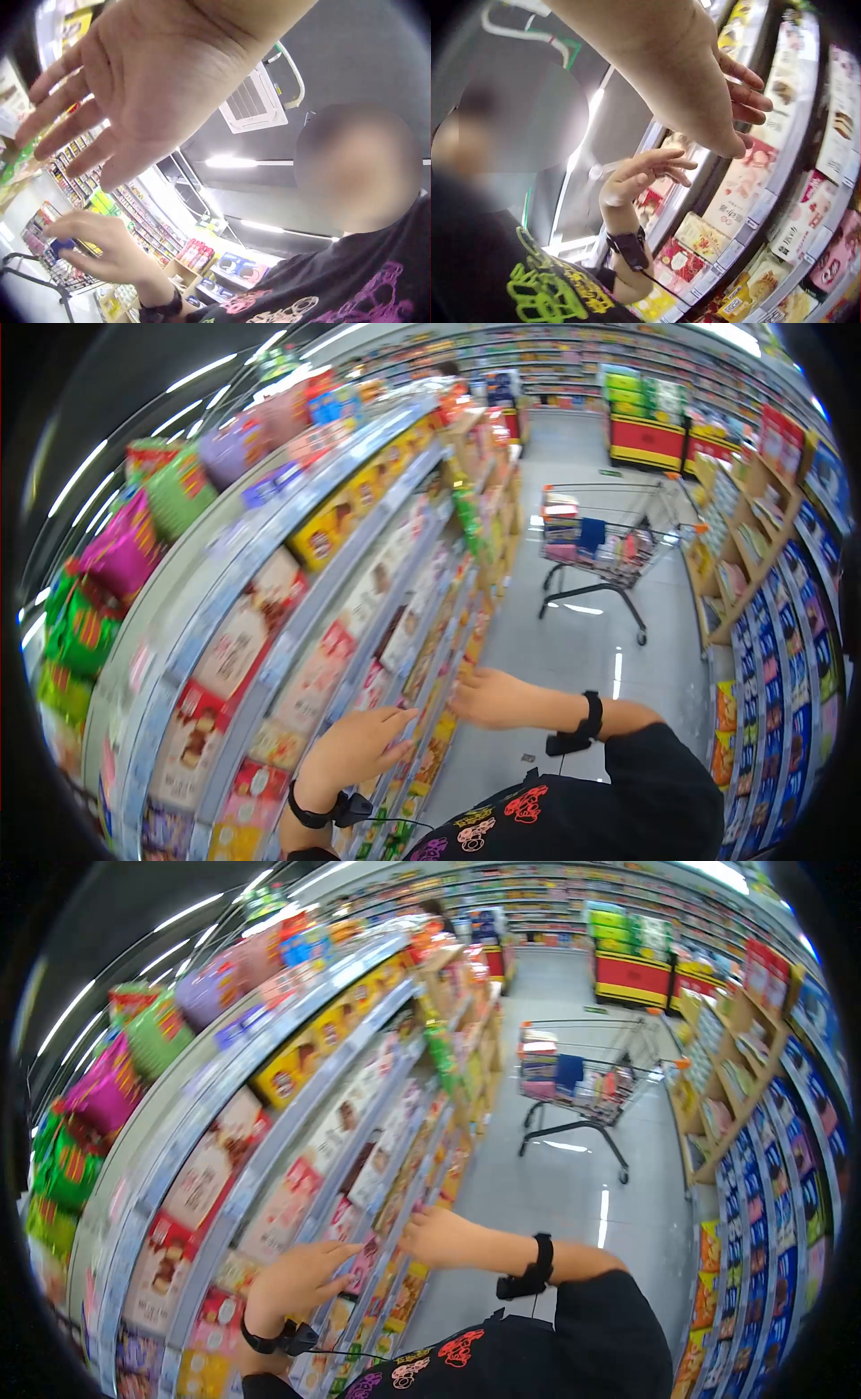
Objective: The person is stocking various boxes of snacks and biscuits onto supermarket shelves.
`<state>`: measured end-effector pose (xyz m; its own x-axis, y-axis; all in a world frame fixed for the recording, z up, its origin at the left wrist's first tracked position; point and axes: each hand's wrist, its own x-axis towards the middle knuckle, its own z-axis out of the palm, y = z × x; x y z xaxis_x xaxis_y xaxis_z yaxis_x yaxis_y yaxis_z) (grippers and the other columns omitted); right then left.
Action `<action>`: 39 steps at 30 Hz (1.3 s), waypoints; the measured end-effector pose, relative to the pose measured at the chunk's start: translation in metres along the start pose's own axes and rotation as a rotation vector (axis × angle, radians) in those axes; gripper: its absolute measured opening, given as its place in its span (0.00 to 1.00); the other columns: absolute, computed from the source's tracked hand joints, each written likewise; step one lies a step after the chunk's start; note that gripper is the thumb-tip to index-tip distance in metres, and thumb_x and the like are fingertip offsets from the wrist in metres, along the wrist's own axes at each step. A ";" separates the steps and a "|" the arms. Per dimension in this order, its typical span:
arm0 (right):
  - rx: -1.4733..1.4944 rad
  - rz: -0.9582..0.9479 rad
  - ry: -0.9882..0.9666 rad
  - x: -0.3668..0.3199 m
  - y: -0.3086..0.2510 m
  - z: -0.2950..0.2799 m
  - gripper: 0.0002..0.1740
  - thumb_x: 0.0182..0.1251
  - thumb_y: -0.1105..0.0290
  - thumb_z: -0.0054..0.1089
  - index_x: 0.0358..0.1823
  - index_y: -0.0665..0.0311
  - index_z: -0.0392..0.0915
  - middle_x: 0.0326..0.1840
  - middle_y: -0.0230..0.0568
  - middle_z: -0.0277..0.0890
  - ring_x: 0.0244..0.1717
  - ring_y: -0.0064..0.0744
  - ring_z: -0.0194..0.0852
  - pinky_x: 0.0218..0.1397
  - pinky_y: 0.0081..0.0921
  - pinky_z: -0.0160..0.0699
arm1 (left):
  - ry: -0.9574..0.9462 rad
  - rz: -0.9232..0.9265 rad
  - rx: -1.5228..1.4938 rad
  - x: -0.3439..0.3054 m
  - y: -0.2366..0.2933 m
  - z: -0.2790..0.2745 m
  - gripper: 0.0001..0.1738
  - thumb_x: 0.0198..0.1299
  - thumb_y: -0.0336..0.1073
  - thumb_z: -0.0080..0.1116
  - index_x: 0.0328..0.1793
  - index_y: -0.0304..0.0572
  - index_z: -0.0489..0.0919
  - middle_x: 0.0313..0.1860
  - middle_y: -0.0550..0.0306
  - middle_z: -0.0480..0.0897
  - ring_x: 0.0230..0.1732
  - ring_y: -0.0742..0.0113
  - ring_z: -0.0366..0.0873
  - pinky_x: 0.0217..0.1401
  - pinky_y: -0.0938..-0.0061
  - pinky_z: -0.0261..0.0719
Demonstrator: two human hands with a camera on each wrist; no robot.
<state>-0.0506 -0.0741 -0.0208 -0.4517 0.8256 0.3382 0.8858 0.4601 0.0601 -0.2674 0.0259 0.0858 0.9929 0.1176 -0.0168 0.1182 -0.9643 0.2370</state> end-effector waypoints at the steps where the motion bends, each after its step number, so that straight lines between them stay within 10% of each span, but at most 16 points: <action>1: 0.058 0.130 -0.076 -0.029 0.010 0.004 0.11 0.53 0.62 0.55 0.36 0.58 0.73 0.29 0.40 0.71 0.34 0.39 0.73 0.38 0.34 0.71 | -0.040 0.015 -0.008 0.026 -0.006 0.011 0.25 0.54 0.38 0.55 0.58 0.36 0.68 0.45 0.44 0.77 0.42 0.47 0.75 0.45 0.61 0.73; 8: -0.024 1.108 0.107 -0.227 0.048 0.039 0.08 0.56 0.66 0.54 0.35 0.60 0.71 0.30 0.41 0.70 0.34 0.43 0.73 0.36 0.37 0.74 | -0.410 0.336 -0.198 0.204 -0.023 0.116 0.25 0.58 0.43 0.51 0.58 0.35 0.69 0.50 0.40 0.75 0.51 0.46 0.72 0.53 0.62 0.71; 16: -0.101 1.758 -0.077 -0.350 0.043 0.037 0.11 0.53 0.64 0.56 0.35 0.61 0.72 0.28 0.43 0.70 0.33 0.45 0.73 0.35 0.41 0.73 | -0.457 0.552 -0.104 0.395 -0.024 0.173 0.25 0.57 0.47 0.51 0.58 0.42 0.69 0.46 0.41 0.77 0.45 0.43 0.75 0.48 0.58 0.73; 20: 0.058 2.004 -0.472 -0.360 0.106 0.042 0.21 0.52 0.57 0.59 0.46 0.59 0.74 0.37 0.45 0.75 0.41 0.46 0.74 0.44 0.40 0.74 | -0.464 0.638 -0.255 0.490 -0.049 0.183 0.25 0.58 0.48 0.51 0.57 0.41 0.70 0.45 0.41 0.77 0.48 0.44 0.74 0.51 0.59 0.72; 23: 0.287 2.048 -0.682 -0.363 0.195 0.045 0.28 0.51 0.53 0.60 0.52 0.59 0.72 0.42 0.51 0.75 0.48 0.49 0.73 0.49 0.40 0.73 | -0.413 0.665 -0.338 0.565 -0.083 0.173 0.26 0.58 0.48 0.51 0.57 0.39 0.70 0.46 0.41 0.77 0.49 0.45 0.73 0.54 0.60 0.70; 29: -0.021 1.549 -0.218 -0.327 0.404 0.056 0.22 0.51 0.59 0.60 0.46 0.60 0.72 0.38 0.47 0.73 0.42 0.48 0.72 0.45 0.42 0.72 | -0.252 0.458 -0.374 0.701 -0.156 0.205 0.28 0.58 0.45 0.53 0.60 0.35 0.67 0.52 0.39 0.74 0.54 0.45 0.71 0.58 0.62 0.68; 39: 0.674 1.260 0.227 -0.338 0.668 0.140 0.22 0.55 0.63 0.59 0.51 0.64 0.70 0.41 0.48 0.76 0.43 0.42 0.76 0.47 0.34 0.75 | 0.003 -0.291 -0.994 0.908 -0.225 0.277 0.27 0.62 0.44 0.51 0.61 0.32 0.65 0.48 0.48 0.76 0.51 0.59 0.74 0.54 0.70 0.70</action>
<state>0.6787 0.0002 -0.2268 0.6592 0.7516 -0.0255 0.4286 -0.4033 -0.8085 0.6112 0.2838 -0.2522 0.9273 0.3166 -0.1997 0.2892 -0.2671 0.9192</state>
